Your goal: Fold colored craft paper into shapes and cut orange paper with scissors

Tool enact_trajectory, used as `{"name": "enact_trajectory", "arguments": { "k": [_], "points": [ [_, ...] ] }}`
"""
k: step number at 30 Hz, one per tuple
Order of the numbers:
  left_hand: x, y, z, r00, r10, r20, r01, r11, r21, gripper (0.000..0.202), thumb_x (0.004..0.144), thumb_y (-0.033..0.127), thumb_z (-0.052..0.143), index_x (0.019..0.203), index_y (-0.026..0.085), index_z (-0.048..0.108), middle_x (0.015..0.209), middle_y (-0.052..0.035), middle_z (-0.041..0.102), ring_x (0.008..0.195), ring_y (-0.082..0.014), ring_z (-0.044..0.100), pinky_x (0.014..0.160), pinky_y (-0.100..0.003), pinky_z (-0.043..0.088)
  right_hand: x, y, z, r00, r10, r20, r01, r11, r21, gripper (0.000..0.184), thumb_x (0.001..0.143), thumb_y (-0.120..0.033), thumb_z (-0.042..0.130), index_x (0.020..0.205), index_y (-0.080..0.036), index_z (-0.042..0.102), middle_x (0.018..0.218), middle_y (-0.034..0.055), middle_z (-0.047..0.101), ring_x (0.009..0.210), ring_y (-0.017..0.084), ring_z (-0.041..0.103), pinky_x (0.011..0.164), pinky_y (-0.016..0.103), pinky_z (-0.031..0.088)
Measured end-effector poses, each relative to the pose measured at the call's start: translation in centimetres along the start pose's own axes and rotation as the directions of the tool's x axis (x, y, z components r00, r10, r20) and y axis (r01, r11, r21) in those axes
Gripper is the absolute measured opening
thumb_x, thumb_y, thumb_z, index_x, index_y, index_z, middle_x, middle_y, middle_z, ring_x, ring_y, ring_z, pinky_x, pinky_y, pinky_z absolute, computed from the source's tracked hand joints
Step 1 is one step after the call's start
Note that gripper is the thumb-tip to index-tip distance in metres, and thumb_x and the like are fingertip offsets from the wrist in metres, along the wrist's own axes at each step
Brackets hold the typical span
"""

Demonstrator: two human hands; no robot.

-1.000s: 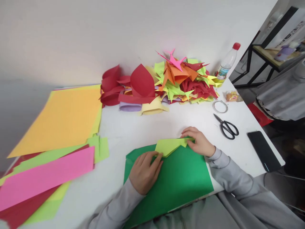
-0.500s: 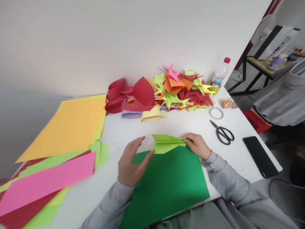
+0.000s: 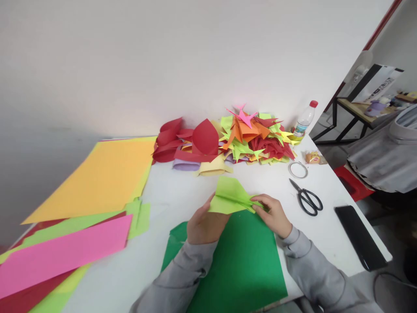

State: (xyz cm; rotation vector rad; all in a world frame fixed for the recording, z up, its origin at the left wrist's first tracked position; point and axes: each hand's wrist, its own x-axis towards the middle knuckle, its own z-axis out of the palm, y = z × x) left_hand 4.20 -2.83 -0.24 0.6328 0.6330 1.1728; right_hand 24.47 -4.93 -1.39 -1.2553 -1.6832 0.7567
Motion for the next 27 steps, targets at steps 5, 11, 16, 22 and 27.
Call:
{"name": "enact_trajectory", "arguments": {
  "k": [5, 11, 16, 22, 27],
  "points": [
    [-0.4, -1.0, -2.6, 0.999, -0.022, 0.048, 0.013, 0.984, 0.175, 0.066, 0.082, 0.059, 0.039, 0.133, 0.02, 0.053, 0.128, -0.0128, 0.063, 0.114, -0.0366, 0.06, 0.092, -0.054, 0.049, -0.4, 0.3, 0.6, 0.997, -0.07, 0.031, 0.074, 0.989, -0.125, 0.011, 0.088, -0.028, 0.061, 0.094, -0.02, 0.065, 0.089, 0.0067, 0.067, 0.084, 0.019, 0.063, 0.076, 0.032, 0.051],
    [-0.2, -1.8, -2.8, 0.989, -0.015, 0.146, -0.019, 0.974, 0.226, 0.086, 0.081, 0.073, 0.017, 0.138, 0.017, 0.048, 0.126, -0.0171, 0.064, 0.113, -0.0372, 0.061, 0.095, -0.057, 0.047, -0.5, -0.8, 0.4, 0.99, -0.137, 0.029, 0.14, 0.963, -0.23, 0.015, 0.095, -0.023, 0.046, 0.092, -0.02, 0.061, 0.093, 0.0088, 0.059, 0.091, 0.02, 0.057, 0.079, 0.034, 0.049],
    [0.0, -2.5, -2.1, 0.961, 0.024, 0.275, -0.054, 0.993, 0.103, 0.06, 0.082, 0.059, 0.052, 0.13, 0.024, 0.057, 0.139, -0.013, 0.055, 0.129, -0.0367, 0.049, 0.105, -0.059, 0.039, -0.4, -2.2, -0.6, 0.973, -0.083, -0.215, 0.047, 0.985, -0.167, 0.014, 0.09, -0.029, 0.056, 0.085, -0.02, 0.066, 0.092, 0.0077, 0.052, 0.091, 0.021, 0.053, 0.079, 0.036, 0.047],
    [-1.0, -4.5, -1.1, 0.922, -0.03, 0.386, -0.104, 0.942, 0.32, 0.082, 0.067, 0.035, 0.082, 0.14, 0.031, 0.045, 0.145, -0.0138, 0.047, 0.129, -0.0327, 0.048, 0.105, -0.05, 0.041, -0.7, -1.5, 0.8, 0.954, 0.289, 0.084, -0.293, 0.828, 0.479, 0.02, 0.081, -0.038, 0.065, 0.073, -0.02, 0.065, 0.059, -0.0009, 0.058, 0.057, 0.015, 0.054, 0.056, 0.027, 0.048],
    [-1.1, -4.4, -0.7, 0.933, -0.105, 0.344, 0.016, 0.968, 0.251, 0.067, 0.068, 0.038, 0.081, 0.129, 0.023, 0.057, 0.101, -0.0104, 0.068, 0.084, -0.0223, 0.067, 0.067, -0.033, 0.056, -0.6, -1.2, 2.0, 0.921, 0.344, 0.182, -0.371, 0.632, 0.681, 0.029, 0.067, -0.036, 0.076, 0.052, -0.02, 0.058, 0.049, -0.0015, 0.056, 0.05, 0.015, 0.054, 0.049, 0.027, 0.048]
  ]
}}
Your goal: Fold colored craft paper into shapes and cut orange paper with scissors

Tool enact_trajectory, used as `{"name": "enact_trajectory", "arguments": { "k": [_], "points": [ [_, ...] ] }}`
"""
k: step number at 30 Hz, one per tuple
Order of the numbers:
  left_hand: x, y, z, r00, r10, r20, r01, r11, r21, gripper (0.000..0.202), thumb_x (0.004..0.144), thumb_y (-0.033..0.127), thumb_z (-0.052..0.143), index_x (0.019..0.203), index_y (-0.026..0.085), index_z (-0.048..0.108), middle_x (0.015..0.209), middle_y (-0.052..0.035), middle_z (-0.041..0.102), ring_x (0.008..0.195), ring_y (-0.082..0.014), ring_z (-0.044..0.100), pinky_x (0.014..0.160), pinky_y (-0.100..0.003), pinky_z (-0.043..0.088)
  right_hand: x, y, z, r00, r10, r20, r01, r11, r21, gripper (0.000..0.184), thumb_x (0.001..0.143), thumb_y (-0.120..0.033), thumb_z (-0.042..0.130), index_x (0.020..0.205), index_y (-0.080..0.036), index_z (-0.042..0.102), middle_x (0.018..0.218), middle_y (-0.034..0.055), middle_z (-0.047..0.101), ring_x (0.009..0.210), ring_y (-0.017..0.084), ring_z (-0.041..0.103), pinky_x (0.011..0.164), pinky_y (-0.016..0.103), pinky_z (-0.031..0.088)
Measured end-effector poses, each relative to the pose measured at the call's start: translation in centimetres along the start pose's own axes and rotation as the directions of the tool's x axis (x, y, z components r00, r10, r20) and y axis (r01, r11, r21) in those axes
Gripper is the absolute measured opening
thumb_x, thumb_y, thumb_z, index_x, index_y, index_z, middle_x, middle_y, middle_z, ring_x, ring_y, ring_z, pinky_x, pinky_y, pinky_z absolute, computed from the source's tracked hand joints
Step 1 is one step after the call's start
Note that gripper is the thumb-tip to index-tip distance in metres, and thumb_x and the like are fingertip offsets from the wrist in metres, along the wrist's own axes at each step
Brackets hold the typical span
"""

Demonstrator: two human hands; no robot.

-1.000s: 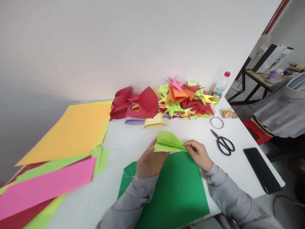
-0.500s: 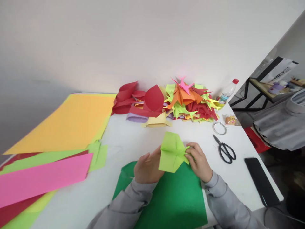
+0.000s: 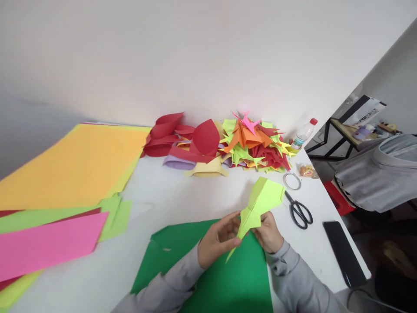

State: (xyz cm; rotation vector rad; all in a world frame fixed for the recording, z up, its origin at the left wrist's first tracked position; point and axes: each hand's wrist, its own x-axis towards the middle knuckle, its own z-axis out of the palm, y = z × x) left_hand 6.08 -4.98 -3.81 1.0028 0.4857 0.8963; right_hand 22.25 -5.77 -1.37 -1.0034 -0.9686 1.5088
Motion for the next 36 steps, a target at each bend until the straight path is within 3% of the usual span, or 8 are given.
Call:
{"name": "enact_trajectory", "arguments": {
  "k": [4, 10, 15, 20, 25, 31, 36],
  "points": [
    [0.2, 0.5, 0.0, 0.999, -0.04, -0.022, 0.037, 0.991, -0.128, 0.06, 0.064, 0.036, 0.084, 0.118, 0.021, 0.062, 0.071, 0.0007, 0.062, 0.052, -0.0122, 0.059, 0.046, -0.025, 0.05, 0.1, -0.4, 0.3, 1.0, 0.023, -0.016, -0.022, 0.999, 0.03, 0.025, 0.056, -0.032, 0.084, 0.063, -0.021, 0.063, 0.053, -0.0021, 0.061, 0.052, 0.016, 0.057, 0.048, 0.027, 0.048],
    [0.4, 0.9, 0.1, 0.99, -0.061, -0.126, 0.046, 0.992, -0.117, 0.043, 0.062, 0.035, 0.085, 0.096, 0.016, 0.065, 0.052, 0.0091, 0.047, 0.038, -0.006, 0.047, 0.039, -0.021, 0.046, -0.2, -0.2, 0.3, 0.97, 0.185, 0.155, -0.201, 0.976, 0.09, 0.029, 0.057, -0.042, 0.084, 0.068, -0.021, 0.067, 0.059, 0.0023, 0.066, 0.056, 0.019, 0.062, 0.045, 0.027, 0.047],
    [0.8, 2.1, -0.5, 0.961, -0.001, -0.275, -0.03, 0.994, -0.107, 0.045, 0.063, 0.045, 0.082, 0.09, 0.014, 0.063, 0.065, 0.0001, 0.063, 0.047, -0.0112, 0.058, 0.043, -0.024, 0.05, -0.7, 0.2, 0.0, 0.944, 0.239, 0.227, -0.259, 0.964, 0.062, 0.038, 0.053, -0.048, 0.086, 0.078, -0.023, 0.071, 0.066, 0.0032, 0.07, 0.063, 0.022, 0.065, 0.051, 0.032, 0.053],
    [1.1, 3.6, -1.7, 0.873, 0.082, -0.482, -0.087, 0.996, 0.012, 0.041, 0.062, 0.039, 0.083, 0.086, 0.015, 0.061, 0.068, 0.0, 0.065, 0.048, -0.0107, 0.057, 0.037, -0.021, 0.048, -0.6, 1.2, -1.2, 0.901, 0.272, 0.339, -0.265, 0.962, -0.067, 0.044, 0.06, -0.038, 0.086, 0.098, -0.02, 0.072, 0.083, 0.0054, 0.074, 0.077, 0.023, 0.069, 0.068, 0.035, 0.057],
    [1.0, 3.8, -2.6, 0.819, 0.126, -0.56, -0.094, 0.992, 0.085, 0.033, 0.059, 0.032, 0.083, 0.079, 0.016, 0.063, 0.055, 0.0045, 0.058, 0.046, -0.0107, 0.054, 0.034, -0.021, 0.047, -0.6, 1.4, -1.4, 0.875, 0.281, 0.394, -0.271, 0.959, -0.082, 0.038, 0.063, -0.041, 0.084, 0.092, -0.019, 0.072, 0.074, 0.0044, 0.072, 0.074, 0.023, 0.069, 0.063, 0.033, 0.056],
    [0.8, 3.6, -3.3, 0.744, 0.148, -0.651, -0.114, 0.989, 0.094, 0.032, 0.062, 0.035, 0.078, 0.085, 0.018, 0.064, 0.06, 0.0064, 0.058, 0.035, -0.0084, 0.05, 0.031, -0.023, 0.046, -0.4, 0.9, -1.0, 0.876, 0.287, 0.387, -0.263, 0.958, -0.113, 0.031, 0.064, -0.042, 0.083, 0.083, -0.019, 0.072, 0.069, 0.0037, 0.071, 0.074, 0.023, 0.069, 0.061, 0.033, 0.055],
    [0.8, 3.7, -3.5, 0.75, 0.113, -0.651, -0.096, 0.993, 0.061, 0.032, 0.065, 0.041, 0.075, 0.083, 0.017, 0.066, 0.059, 0.0038, 0.059, 0.039, -0.0109, 0.052, 0.033, -0.025, 0.047, -0.4, 0.9, -1.1, 0.861, 0.293, 0.416, -0.273, 0.956, -0.108, 0.033, 0.06, -0.041, 0.085, 0.081, -0.02, 0.072, 0.069, 0.0033, 0.071, 0.073, 0.023, 0.069, 0.061, 0.034, 0.055]
  ]
}}
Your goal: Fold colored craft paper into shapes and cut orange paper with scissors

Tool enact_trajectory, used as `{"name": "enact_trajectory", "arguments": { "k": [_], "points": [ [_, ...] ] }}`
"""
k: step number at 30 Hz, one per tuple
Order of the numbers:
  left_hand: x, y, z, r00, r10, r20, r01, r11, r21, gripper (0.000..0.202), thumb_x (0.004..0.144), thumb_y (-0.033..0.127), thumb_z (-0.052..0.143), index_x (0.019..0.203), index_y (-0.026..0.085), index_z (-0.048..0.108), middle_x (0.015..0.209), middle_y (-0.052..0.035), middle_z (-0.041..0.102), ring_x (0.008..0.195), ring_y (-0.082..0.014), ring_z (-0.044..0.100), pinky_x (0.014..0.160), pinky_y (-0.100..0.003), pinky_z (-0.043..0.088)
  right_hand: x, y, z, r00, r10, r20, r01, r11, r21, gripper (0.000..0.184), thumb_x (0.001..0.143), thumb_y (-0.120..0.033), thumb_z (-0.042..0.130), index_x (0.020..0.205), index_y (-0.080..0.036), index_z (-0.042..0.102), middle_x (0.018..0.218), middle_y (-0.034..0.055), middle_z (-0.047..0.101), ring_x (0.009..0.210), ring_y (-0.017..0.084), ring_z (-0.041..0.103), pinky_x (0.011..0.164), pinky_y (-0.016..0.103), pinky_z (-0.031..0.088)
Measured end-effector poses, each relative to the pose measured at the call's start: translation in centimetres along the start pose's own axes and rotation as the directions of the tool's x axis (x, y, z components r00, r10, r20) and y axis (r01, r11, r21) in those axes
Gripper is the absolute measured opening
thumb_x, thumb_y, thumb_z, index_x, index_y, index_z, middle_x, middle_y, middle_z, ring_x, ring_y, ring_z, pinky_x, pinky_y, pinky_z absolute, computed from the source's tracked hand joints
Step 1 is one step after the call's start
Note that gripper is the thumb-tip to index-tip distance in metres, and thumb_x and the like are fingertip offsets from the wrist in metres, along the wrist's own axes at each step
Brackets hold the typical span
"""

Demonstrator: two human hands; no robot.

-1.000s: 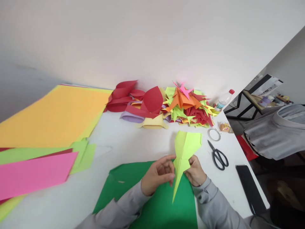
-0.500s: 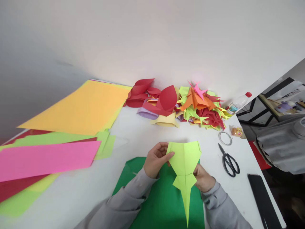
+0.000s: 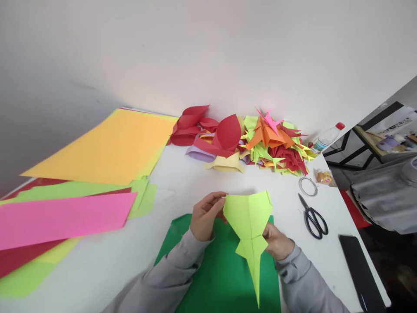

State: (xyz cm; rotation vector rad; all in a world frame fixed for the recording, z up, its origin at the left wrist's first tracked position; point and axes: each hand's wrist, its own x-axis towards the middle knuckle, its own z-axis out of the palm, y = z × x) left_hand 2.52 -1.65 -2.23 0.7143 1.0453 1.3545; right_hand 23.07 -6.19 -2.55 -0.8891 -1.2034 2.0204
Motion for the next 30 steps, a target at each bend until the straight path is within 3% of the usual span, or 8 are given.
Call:
{"name": "enact_trajectory", "arguments": {
  "k": [5, 10, 14, 19, 23, 26, 30],
  "points": [
    [-0.1, 0.1, 0.1, 0.999, -0.03, 0.012, 0.03, 1.0, -0.009, 0.032, 0.067, 0.044, 0.073, 0.083, 0.017, 0.068, 0.057, 0.0033, 0.058, 0.041, -0.0112, 0.051, 0.034, -0.024, 0.044, -0.2, -0.1, 0.1, 1.0, 0.004, -0.017, -0.003, 1.0, 0.019, 0.037, 0.058, -0.042, 0.087, 0.084, -0.02, 0.072, 0.071, 0.0035, 0.072, 0.077, 0.024, 0.069, 0.066, 0.035, 0.056],
    [-0.1, 0.2, 0.0, 0.999, -0.04, 0.013, 0.04, 0.999, -0.026, 0.03, 0.06, 0.033, 0.081, 0.083, 0.017, 0.07, 0.059, 0.0045, 0.056, 0.047, -0.0076, 0.049, 0.039, -0.018, 0.038, 0.0, 0.1, 0.2, 0.998, 0.06, 0.02, -0.062, 0.991, 0.116, 0.052, 0.051, -0.039, 0.091, 0.093, -0.014, 0.072, 0.083, 0.0079, 0.075, 0.087, 0.027, 0.069, 0.076, 0.039, 0.056],
    [0.2, 0.7, -0.2, 0.992, -0.099, 0.076, 0.105, 0.991, -0.081, 0.031, 0.066, 0.044, 0.075, 0.078, 0.016, 0.07, 0.058, 0.0016, 0.057, 0.049, -0.009, 0.05, 0.042, -0.019, 0.038, -0.3, 0.4, 0.0, 0.993, 0.088, 0.078, -0.106, 0.958, 0.267, 0.051, 0.051, -0.036, 0.09, 0.092, -0.012, 0.073, 0.091, 0.0121, 0.075, 0.092, 0.029, 0.069, 0.082, 0.041, 0.055],
    [0.2, 1.0, -0.1, 0.929, -0.231, 0.29, 0.263, 0.962, -0.076, 0.034, 0.062, 0.04, 0.079, 0.083, 0.015, 0.072, 0.069, -0.0028, 0.064, 0.058, -0.013, 0.058, 0.051, -0.024, 0.047, -1.4, 0.7, -0.8, 0.949, 0.186, 0.255, -0.27, 0.895, 0.355, 0.046, 0.049, -0.029, 0.09, 0.087, -0.008, 0.075, 0.088, 0.0143, 0.075, 0.086, 0.027, 0.072, 0.075, 0.033, 0.056],
    [-0.4, 0.9, 0.2, 0.862, -0.275, 0.426, 0.304, 0.953, -0.001, 0.04, 0.052, 0.031, 0.086, 0.086, 0.016, 0.073, 0.074, -0.0035, 0.066, 0.062, -0.0154, 0.062, 0.056, -0.026, 0.049, -1.5, 0.9, -0.8, 0.913, 0.247, 0.324, -0.361, 0.861, 0.359, 0.044, 0.046, -0.024, 0.091, 0.084, -0.007, 0.075, 0.086, 0.0129, 0.076, 0.074, 0.022, 0.073, 0.065, 0.024, 0.056],
    [-0.6, 0.8, 0.1, 0.834, -0.294, 0.466, 0.301, 0.952, 0.063, 0.03, 0.051, 0.028, 0.087, 0.074, 0.014, 0.073, 0.067, -0.0023, 0.066, 0.056, -0.0133, 0.06, 0.051, -0.024, 0.047, -1.4, 1.2, -0.7, 0.884, 0.293, 0.365, -0.423, 0.833, 0.356, 0.048, 0.045, -0.023, 0.092, 0.086, -0.005, 0.074, 0.087, 0.0134, 0.075, 0.07, 0.02, 0.073, 0.062, 0.021, 0.054],
    [-0.3, 0.0, -0.2, 0.846, -0.295, 0.444, 0.287, 0.954, 0.086, 0.025, 0.057, 0.034, 0.085, 0.063, 0.014, 0.07, 0.053, 0.0, 0.062, 0.044, -0.0096, 0.052, 0.045, -0.022, 0.041, -1.4, 1.9, -1.0, 0.864, 0.318, 0.391, -0.46, 0.815, 0.353, 0.054, 0.045, -0.024, 0.093, 0.092, -0.003, 0.074, 0.088, 0.0139, 0.075, 0.073, 0.02, 0.073, 0.063, 0.021, 0.054]
  ]
}}
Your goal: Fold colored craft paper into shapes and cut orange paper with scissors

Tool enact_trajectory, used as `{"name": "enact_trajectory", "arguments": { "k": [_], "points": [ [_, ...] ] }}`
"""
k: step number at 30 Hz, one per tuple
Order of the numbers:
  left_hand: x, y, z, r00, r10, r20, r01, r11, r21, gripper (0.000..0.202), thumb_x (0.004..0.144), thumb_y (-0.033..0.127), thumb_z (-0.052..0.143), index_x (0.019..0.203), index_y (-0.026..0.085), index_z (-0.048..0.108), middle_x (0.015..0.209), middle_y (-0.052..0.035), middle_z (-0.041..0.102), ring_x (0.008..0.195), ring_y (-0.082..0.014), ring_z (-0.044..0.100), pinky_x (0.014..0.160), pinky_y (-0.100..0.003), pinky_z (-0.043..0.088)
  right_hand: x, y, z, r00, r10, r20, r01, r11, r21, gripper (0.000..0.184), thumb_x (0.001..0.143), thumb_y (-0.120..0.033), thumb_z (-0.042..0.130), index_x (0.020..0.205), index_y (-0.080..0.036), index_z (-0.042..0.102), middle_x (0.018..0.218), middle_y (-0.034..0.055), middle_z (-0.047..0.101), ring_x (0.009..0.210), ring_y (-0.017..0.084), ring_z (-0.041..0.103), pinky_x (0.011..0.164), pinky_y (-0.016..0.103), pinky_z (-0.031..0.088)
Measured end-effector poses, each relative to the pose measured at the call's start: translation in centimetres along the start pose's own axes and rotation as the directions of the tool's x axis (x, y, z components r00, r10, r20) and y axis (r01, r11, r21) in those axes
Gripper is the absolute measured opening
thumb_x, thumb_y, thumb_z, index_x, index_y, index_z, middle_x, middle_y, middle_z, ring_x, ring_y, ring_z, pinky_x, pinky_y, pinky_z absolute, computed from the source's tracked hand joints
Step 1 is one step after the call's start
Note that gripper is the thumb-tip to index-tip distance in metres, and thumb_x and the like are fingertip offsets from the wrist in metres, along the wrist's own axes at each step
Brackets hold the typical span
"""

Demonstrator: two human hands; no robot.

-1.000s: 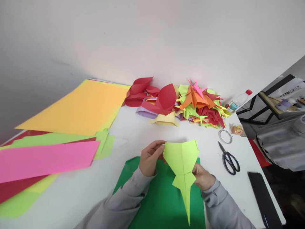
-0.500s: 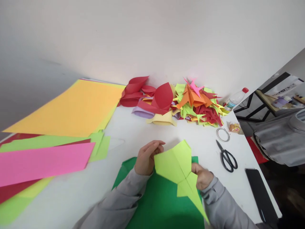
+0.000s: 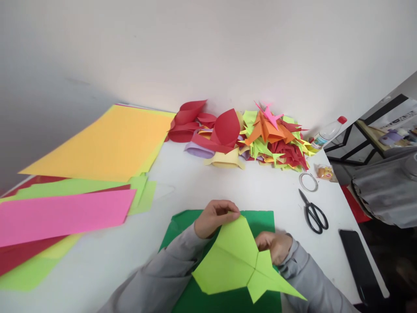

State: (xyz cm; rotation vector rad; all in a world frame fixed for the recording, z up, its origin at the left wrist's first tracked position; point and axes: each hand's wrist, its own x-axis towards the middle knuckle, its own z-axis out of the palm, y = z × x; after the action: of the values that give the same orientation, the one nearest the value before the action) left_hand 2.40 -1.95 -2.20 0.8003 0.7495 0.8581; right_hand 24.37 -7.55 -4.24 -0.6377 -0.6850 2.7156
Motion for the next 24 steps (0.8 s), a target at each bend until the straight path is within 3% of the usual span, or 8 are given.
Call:
{"name": "enact_trajectory", "arguments": {
  "k": [4, 10, 15, 20, 24],
  "points": [
    [0.3, -0.5, -0.2, 1.0, 0.007, -0.03, -0.007, 1.0, 0.0, 0.026, 0.057, 0.036, 0.085, 0.06, 0.014, 0.07, 0.049, 0.0003, 0.061, 0.041, -0.0088, 0.049, 0.043, -0.021, 0.038, 0.0, 0.2, -0.4, 1.0, 0.001, -0.006, -0.001, 0.999, -0.048, 0.053, 0.044, -0.019, 0.092, 0.091, -0.004, 0.074, 0.09, 0.0138, 0.075, 0.075, 0.021, 0.073, 0.063, 0.021, 0.054],
    [-0.2, 0.2, 0.1, 0.999, 0.002, -0.046, -0.005, 0.998, -0.064, 0.032, 0.065, 0.046, 0.079, 0.07, 0.014, 0.073, 0.061, -0.0024, 0.066, 0.053, -0.011, 0.056, 0.051, -0.022, 0.041, -0.2, -0.1, 0.0, 0.999, -0.049, -0.016, 0.047, 0.997, -0.059, 0.057, 0.044, -0.029, 0.093, 0.091, -0.004, 0.074, 0.092, 0.0159, 0.074, 0.086, 0.026, 0.072, 0.074, 0.028, 0.055],
    [-0.3, 0.5, 0.2, 1.0, -0.011, -0.026, 0.008, 0.994, -0.114, 0.039, 0.063, 0.05, 0.079, 0.072, 0.013, 0.074, 0.063, -0.0042, 0.067, 0.055, -0.0136, 0.058, 0.052, -0.024, 0.043, -0.3, -0.3, 0.4, 0.998, -0.046, -0.043, 0.044, 0.998, -0.052, 0.055, 0.041, -0.028, 0.094, 0.087, -0.005, 0.074, 0.086, 0.0147, 0.075, 0.081, 0.026, 0.072, 0.074, 0.03, 0.055],
    [-0.1, 1.0, 0.2, 0.999, -0.017, -0.03, 0.013, 0.988, -0.153, 0.046, 0.063, 0.059, 0.075, 0.071, 0.014, 0.075, 0.068, -0.0064, 0.072, 0.065, -0.0176, 0.063, 0.062, -0.027, 0.048, -0.1, -1.0, 1.1, 0.962, -0.243, -0.128, 0.24, 0.97, -0.039, 0.042, 0.045, -0.022, 0.092, 0.083, -0.011, 0.076, 0.078, 0.0093, 0.076, 0.071, 0.021, 0.072, 0.066, 0.028, 0.055],
    [-0.1, 1.2, 0.3, 0.998, -0.043, -0.051, 0.029, 0.966, -0.256, 0.047, 0.068, 0.06, 0.07, 0.08, 0.015, 0.075, 0.072, -0.0061, 0.073, 0.064, -0.0187, 0.064, 0.058, -0.028, 0.049, 0.2, -1.6, 1.0, 0.912, -0.362, -0.195, 0.357, 0.932, -0.058, 0.04, 0.051, -0.02, 0.088, 0.088, -0.012, 0.075, 0.082, 0.0093, 0.076, 0.069, 0.019, 0.071, 0.064, 0.027, 0.056]
  ]
}}
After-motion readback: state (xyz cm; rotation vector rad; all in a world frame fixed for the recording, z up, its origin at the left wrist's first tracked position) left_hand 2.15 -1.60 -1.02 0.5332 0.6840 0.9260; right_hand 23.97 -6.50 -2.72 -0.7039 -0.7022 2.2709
